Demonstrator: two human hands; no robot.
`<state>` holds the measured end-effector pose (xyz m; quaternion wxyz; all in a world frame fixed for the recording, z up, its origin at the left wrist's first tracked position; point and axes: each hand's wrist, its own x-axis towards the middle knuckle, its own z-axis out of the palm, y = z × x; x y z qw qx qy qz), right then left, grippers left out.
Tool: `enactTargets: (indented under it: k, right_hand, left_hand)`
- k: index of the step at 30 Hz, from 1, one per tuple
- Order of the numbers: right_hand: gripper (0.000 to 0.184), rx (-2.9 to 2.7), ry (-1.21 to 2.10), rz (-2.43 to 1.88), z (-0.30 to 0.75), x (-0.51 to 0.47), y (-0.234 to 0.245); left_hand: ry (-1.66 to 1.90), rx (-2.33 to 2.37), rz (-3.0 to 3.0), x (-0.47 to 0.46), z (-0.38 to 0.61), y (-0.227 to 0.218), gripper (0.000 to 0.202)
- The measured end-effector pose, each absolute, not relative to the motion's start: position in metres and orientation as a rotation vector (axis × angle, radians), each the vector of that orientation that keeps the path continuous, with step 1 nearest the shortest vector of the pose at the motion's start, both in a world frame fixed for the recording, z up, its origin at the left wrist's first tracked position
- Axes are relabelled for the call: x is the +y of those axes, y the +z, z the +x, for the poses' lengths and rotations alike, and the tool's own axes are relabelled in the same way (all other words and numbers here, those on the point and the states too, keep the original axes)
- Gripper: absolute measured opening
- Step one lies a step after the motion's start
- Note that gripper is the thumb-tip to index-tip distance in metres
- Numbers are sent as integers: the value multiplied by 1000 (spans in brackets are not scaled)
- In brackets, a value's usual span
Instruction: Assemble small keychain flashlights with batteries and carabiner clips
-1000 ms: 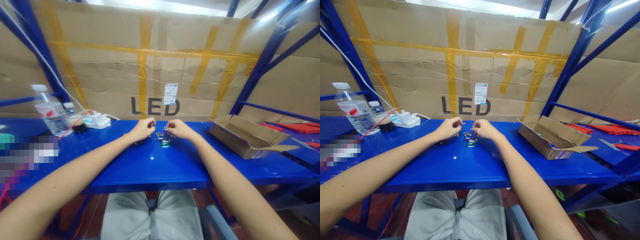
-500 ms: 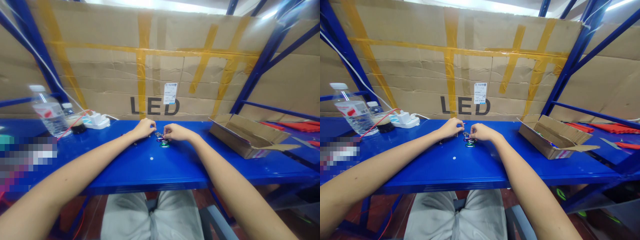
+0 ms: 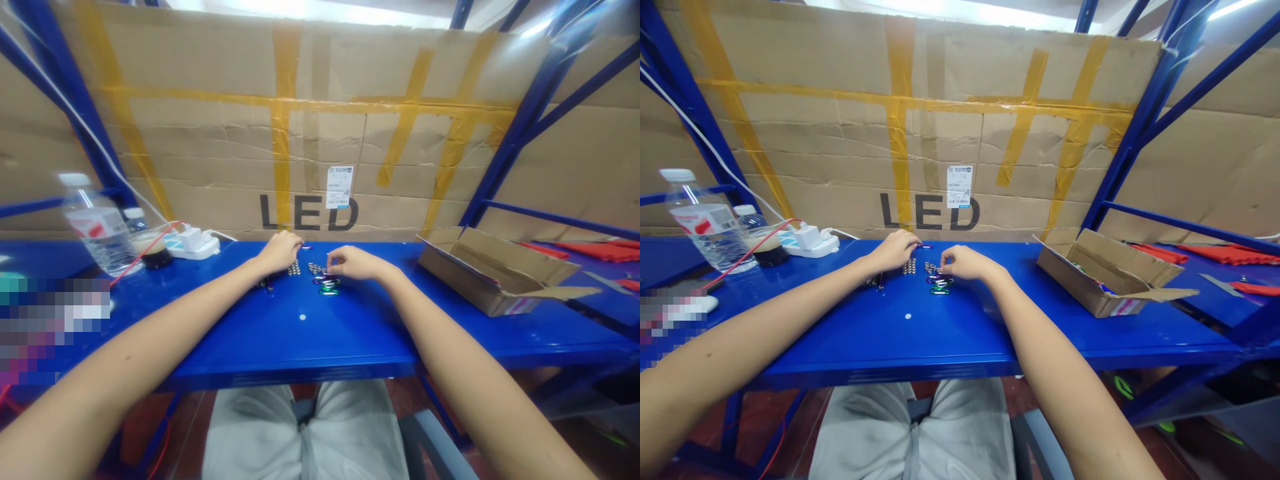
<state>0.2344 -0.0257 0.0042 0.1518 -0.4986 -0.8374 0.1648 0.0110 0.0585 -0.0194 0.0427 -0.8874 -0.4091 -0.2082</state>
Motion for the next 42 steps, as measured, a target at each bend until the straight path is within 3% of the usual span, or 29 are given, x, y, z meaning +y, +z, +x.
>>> enactTargets:
  k: [7, 16, 21, 27, 33, 38, 42]
  right_hand:
    - [17, -2317, 400, -1486, 234, -28, 5]
    - [17, -2270, 359, -1482, 235, -27, 3]
    - [17, -2265, 339, -1453, 235, -26, 2]
    - [15, -2048, 330, -1387, 230, -24, -2]
    - [37, -1860, 699, -1060, 218, -27, -3]
    - [17, -1859, 1048, -982, 216, -29, -4]
    - [12, -1737, 1120, -975, 215, -31, -3]
  left_hand:
    - [-438, -1462, -2953, 87, -26, -21, 55]
    - [-674, -1593, -2693, 105, -54, -28, 25]
    - [-541, -1602, -2728, 104, -53, -29, 13]
    - [-846, -1489, -2653, 74, -36, -20, 19]
    - [-1090, -1072, -2882, 14, 2, -4, 17]
    - [-1032, -1002, -3002, -7, 16, -3, 19]
    - [-980, -1025, -3021, -8, 16, -7, 21]
